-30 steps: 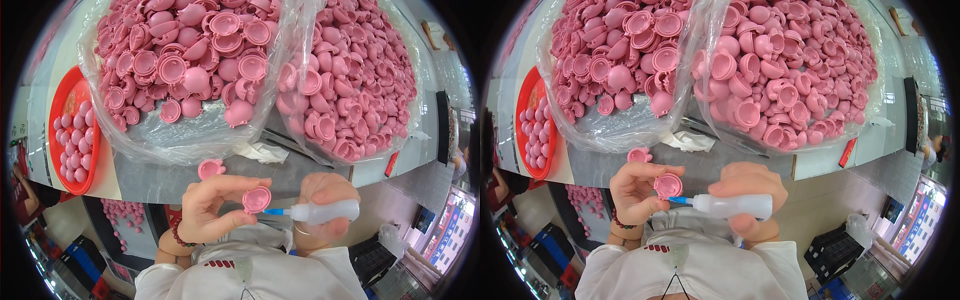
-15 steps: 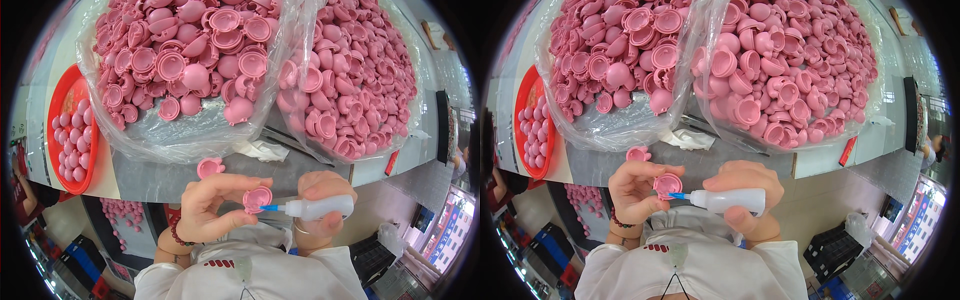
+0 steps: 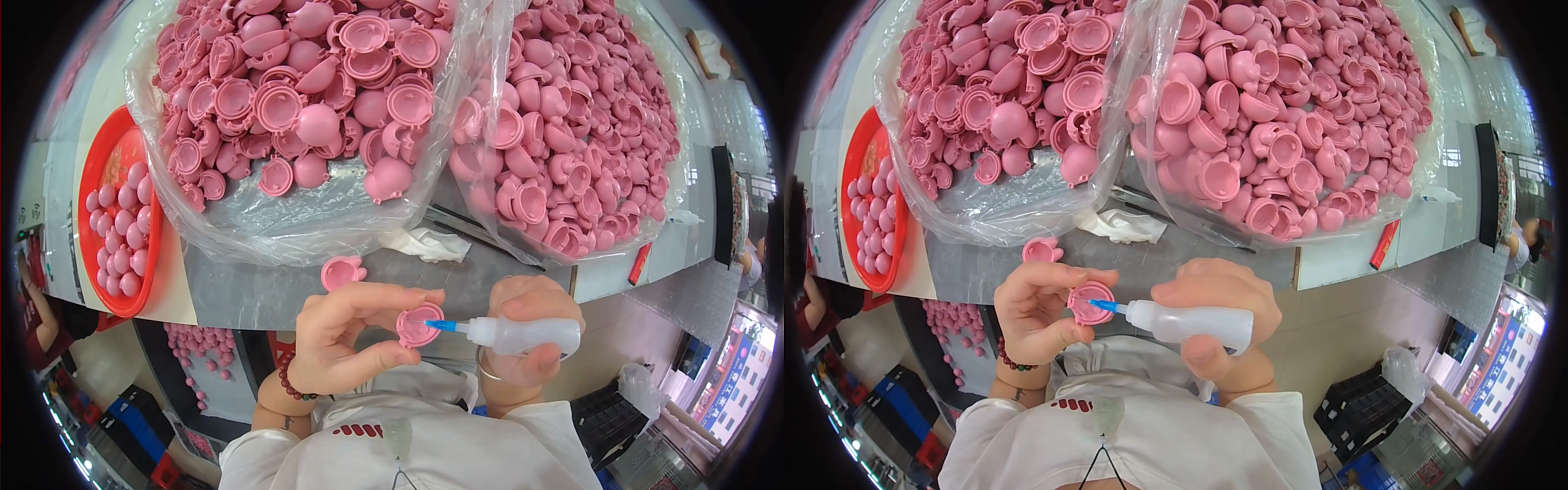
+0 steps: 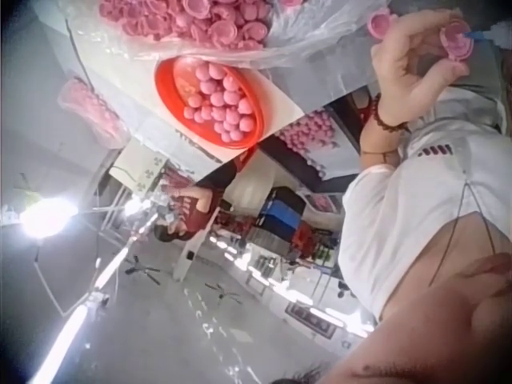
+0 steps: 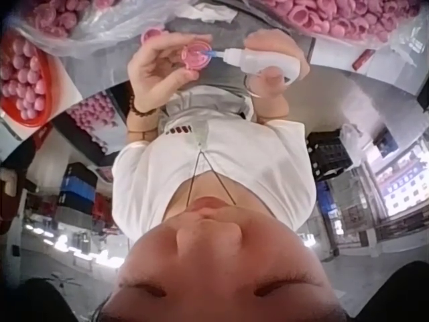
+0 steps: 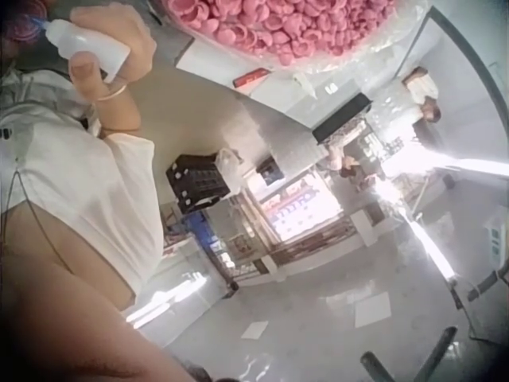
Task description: Applying glue to pink plastic spherical shell halves and joining them together.
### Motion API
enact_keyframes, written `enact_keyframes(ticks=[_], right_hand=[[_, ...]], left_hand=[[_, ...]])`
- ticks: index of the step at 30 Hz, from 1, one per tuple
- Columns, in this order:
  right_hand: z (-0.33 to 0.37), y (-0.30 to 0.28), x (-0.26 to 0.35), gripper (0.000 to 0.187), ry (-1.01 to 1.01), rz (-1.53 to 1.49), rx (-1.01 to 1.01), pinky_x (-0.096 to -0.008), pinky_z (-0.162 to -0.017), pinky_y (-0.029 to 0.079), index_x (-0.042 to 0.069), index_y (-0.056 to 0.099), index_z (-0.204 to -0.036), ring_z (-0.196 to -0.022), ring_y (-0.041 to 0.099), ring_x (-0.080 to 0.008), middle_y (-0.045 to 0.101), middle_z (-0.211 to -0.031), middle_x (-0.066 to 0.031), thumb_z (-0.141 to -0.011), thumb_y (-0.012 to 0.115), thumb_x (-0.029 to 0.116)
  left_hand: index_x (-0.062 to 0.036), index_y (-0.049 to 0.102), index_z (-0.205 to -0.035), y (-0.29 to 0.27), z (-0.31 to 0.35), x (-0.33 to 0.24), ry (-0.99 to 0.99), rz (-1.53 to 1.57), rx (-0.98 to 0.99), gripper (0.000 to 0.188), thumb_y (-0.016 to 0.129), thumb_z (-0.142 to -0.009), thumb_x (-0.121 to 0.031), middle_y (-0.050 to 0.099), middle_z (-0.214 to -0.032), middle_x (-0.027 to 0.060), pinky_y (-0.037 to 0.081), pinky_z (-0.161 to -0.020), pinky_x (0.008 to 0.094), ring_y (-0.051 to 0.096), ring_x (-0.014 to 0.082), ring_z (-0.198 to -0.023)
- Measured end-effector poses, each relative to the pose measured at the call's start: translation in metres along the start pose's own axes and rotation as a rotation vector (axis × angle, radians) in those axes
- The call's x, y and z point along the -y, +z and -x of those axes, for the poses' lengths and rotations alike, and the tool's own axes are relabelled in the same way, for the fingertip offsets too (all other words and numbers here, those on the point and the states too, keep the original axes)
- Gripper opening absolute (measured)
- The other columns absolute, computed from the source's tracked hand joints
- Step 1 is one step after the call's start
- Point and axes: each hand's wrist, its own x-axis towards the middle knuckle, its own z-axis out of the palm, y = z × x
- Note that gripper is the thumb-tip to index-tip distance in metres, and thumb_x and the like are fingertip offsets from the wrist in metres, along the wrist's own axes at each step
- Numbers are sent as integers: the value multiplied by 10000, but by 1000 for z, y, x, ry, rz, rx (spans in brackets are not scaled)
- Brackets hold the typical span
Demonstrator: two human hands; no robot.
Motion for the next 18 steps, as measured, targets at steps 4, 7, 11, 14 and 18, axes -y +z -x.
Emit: enact_keyframes(ticks=[4, 7, 11, 14, 18], right_hand=[[0, 1, 0, 458, 3, 7, -5, -229, -345, 196, -47, 512, -738, -382, 311, -98, 411, -558, -55, -772, 527, 410], [2, -2, 0, 456, 1, 63, -3, -231, -342, 196, -45, 512, -734, -379, 307, -98, 406, -553, -53, -771, 527, 409], [2, -5, 2, 462, 18, 34, 23, -234, -348, 202, -50, 507, -759, -391, 321, -102, 415, -574, -58, -785, 517, 411], [2, -8, 4, 464, -42, -58, -8, -238, -357, 214, -52, 497, -789, -409, 339, -107, 417, -602, -58, -803, 500, 412], [3, -9, 4, 465, -27, 15, 12, -239, -368, 229, -55, 490, -809, -425, 350, -109, 411, -629, -60, -813, 490, 410]], left_hand=[[52, 470, -990, 4, 1, -3, -87, 0, -78, 499, 751, -610, -109, 540, -965, 304, 474, -743, 298, 584, 246, -874], [52, 469, -991, 3, 0, -3, -81, -4, -75, 499, 750, -612, -109, 540, -964, 306, 475, -741, 300, 585, 243, -870], [87, 453, -1055, 0, 0, -1, -8, 7, 1, 410, 634, -688, 54, 533, -1037, 259, 476, -761, 299, 596, 224, -873], [87, 454, -1054, 0, 0, -1, -14, 9, 0, 410, 636, -688, 51, 534, -1037, 256, 477, -761, 298, 595, 223, -873], [84, 458, -1054, 1, 0, -1, -7, -1, 1, 409, 638, -689, 46, 534, -1039, 253, 479, -761, 298, 593, 222, -880]])
